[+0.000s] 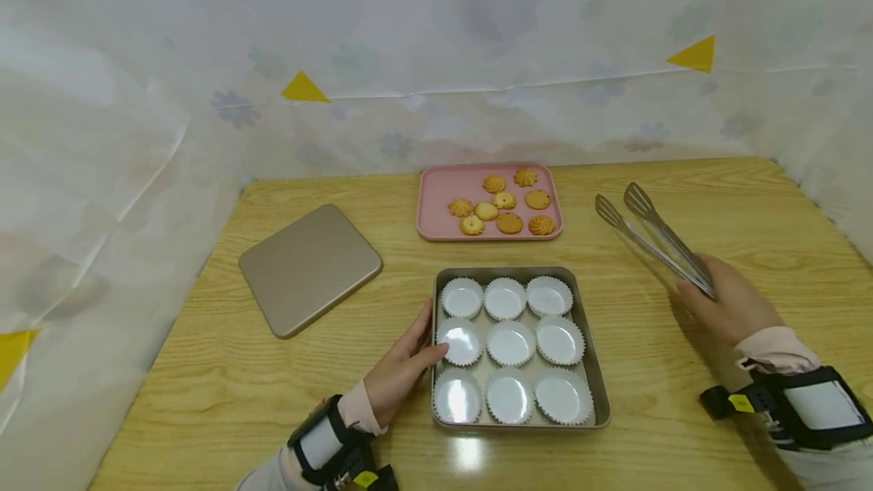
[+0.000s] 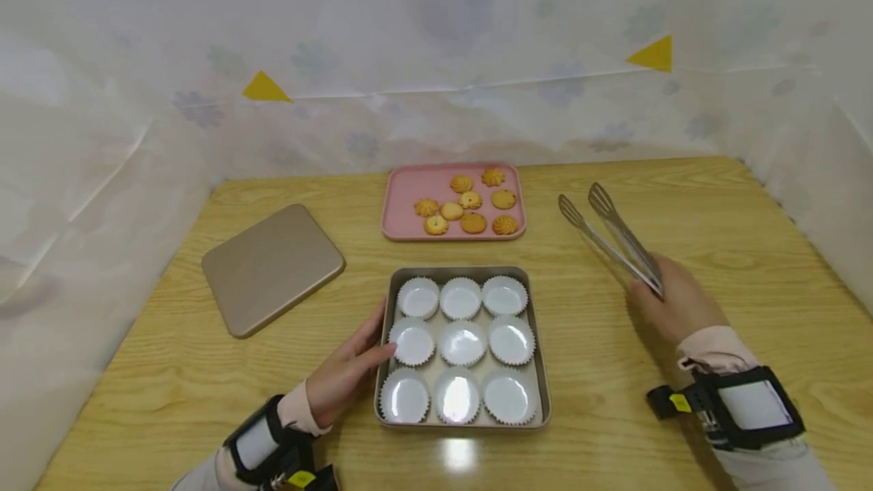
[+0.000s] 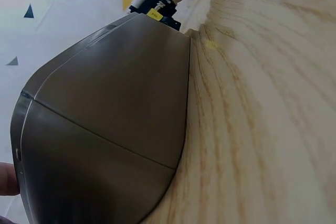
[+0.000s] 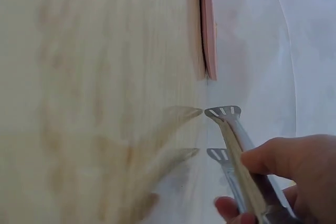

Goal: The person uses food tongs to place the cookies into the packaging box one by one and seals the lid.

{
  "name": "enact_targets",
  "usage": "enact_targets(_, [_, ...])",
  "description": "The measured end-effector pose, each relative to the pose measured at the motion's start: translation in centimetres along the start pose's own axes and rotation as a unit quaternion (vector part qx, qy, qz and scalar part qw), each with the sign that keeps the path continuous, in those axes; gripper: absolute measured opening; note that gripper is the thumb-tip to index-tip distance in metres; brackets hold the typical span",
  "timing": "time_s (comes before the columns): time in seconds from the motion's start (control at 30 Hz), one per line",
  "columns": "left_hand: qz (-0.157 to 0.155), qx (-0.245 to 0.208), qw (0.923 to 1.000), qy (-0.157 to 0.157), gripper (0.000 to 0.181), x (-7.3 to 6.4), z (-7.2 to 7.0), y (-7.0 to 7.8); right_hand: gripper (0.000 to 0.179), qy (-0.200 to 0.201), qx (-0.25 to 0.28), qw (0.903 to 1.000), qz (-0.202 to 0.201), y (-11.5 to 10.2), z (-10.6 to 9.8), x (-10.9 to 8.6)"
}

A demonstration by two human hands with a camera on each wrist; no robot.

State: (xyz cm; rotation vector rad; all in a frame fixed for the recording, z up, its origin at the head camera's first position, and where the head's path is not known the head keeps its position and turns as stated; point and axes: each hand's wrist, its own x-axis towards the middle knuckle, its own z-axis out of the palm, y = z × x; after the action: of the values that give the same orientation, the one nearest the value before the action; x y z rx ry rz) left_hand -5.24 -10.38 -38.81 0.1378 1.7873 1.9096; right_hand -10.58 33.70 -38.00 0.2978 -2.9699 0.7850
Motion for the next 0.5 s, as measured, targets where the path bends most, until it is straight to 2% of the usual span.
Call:
enact_targets(0.17, [0.002,-0.003,1.0,-0.006,0.076,0.0,-0.1,0.0,0.056,0.015,-0.009,0.9998,0.006,-2.1,-1.1,1.5])
enact_targets(0.27, [0.004,-0.003,1.0,-0.007,0.076,0.0,0.0,0.0,0.056,0.024,-0.017,0.9996,-0.005,-3.7,-1.8,3.0])
enact_targets(0.37, [0.004,-0.003,1.0,-0.005,0.076,0.0,0.0,0.0,0.055,0.018,-0.03,0.999,-0.026,-5.4,-2.1,4.8])
enact_targets(0.5, [0.004,-0.002,1.0,-0.002,0.076,0.0,0.0,-0.1,0.057,-0.009,-0.059,0.9971,-0.046,-7.2,-1.9,7.3])
